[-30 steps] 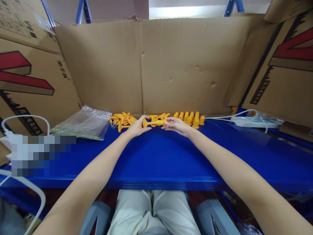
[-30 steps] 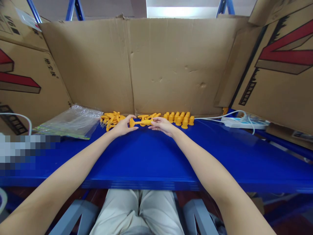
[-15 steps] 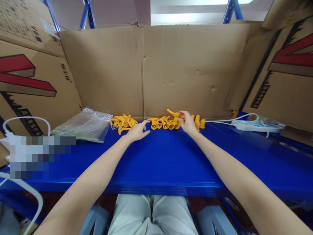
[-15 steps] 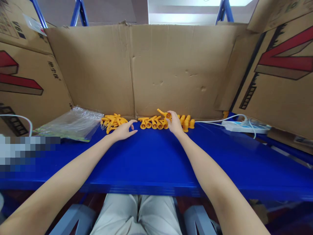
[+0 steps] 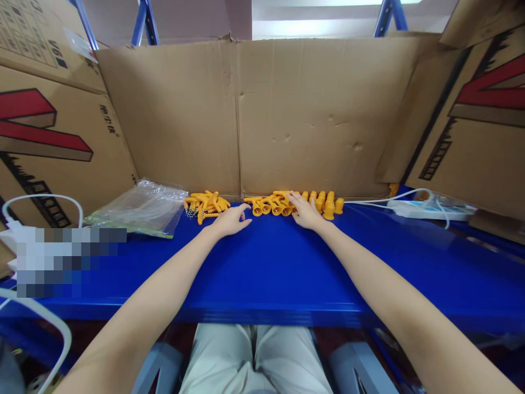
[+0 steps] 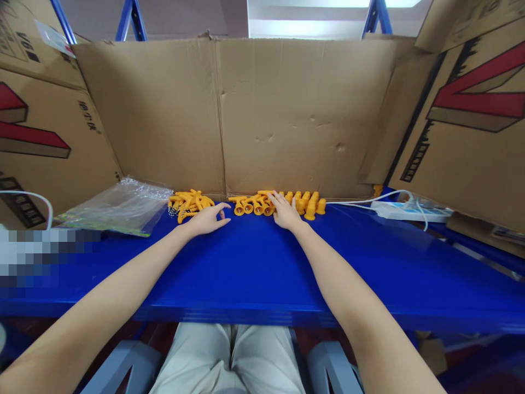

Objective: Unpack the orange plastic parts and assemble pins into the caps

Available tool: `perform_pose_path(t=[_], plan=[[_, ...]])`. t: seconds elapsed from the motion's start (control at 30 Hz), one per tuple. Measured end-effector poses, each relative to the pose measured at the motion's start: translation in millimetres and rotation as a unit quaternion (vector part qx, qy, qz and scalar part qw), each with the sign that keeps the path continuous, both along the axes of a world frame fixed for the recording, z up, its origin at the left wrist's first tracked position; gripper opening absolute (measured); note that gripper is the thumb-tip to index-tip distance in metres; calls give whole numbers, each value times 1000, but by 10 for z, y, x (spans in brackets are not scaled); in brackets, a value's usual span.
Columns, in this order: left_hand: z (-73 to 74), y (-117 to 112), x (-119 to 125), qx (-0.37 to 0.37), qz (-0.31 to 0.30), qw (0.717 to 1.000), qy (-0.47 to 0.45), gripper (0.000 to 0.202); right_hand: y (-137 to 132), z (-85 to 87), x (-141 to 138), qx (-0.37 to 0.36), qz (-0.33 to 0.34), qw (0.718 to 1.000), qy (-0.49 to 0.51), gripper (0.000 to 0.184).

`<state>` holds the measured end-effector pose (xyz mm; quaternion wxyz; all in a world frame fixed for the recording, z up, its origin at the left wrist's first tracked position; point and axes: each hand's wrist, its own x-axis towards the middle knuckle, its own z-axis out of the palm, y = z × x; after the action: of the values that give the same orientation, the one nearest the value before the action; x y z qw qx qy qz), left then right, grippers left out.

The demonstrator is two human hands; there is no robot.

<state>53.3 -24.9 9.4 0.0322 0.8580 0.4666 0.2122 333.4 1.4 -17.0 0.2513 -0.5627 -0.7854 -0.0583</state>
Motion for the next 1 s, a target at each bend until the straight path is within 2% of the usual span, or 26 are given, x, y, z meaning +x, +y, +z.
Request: perform_pose_path(t=[0.13,0.23,0.33,0.43,0.5,0.57,0.67,0.8,0.93,1.0], plan=[[-1,-3,2,-4,-3,1000,-5,43,-21,43,45,2,-5,1000,-4,78],[-2,7,4,-1,-2,1000,-4,43,-55,147,127,38,-35,999,16,72],[-7,24,5,-2,0,1000,1,40,-143,320,227,82,-125,988,47,56],[-16,38,5,-9,1,1000,6,35,-247,462,318,93,-227,967,60,41],[-24,46,2,-8,0,1000,5,31,-285,480,365,77,-276,957,51,36],[-32,54,-1,-5,-3,1000,1,29,-284,431,399,28,-304,952,31,35],[-40,65,-5,-1,-7,1000,-1,27,-238,301,429,-27,-302,953,-5,40],[-37,70,-1,0,-6,1000,5,27,-188,224,457,-25,-297,954,-9,40],[-23,59,7,-8,-5,1000,13,28,-130,242,536,-30,-309,949,49,37],[-15,51,11,-13,-5,1000,16,28,-79,225,585,-20,-277,954,115,29]])
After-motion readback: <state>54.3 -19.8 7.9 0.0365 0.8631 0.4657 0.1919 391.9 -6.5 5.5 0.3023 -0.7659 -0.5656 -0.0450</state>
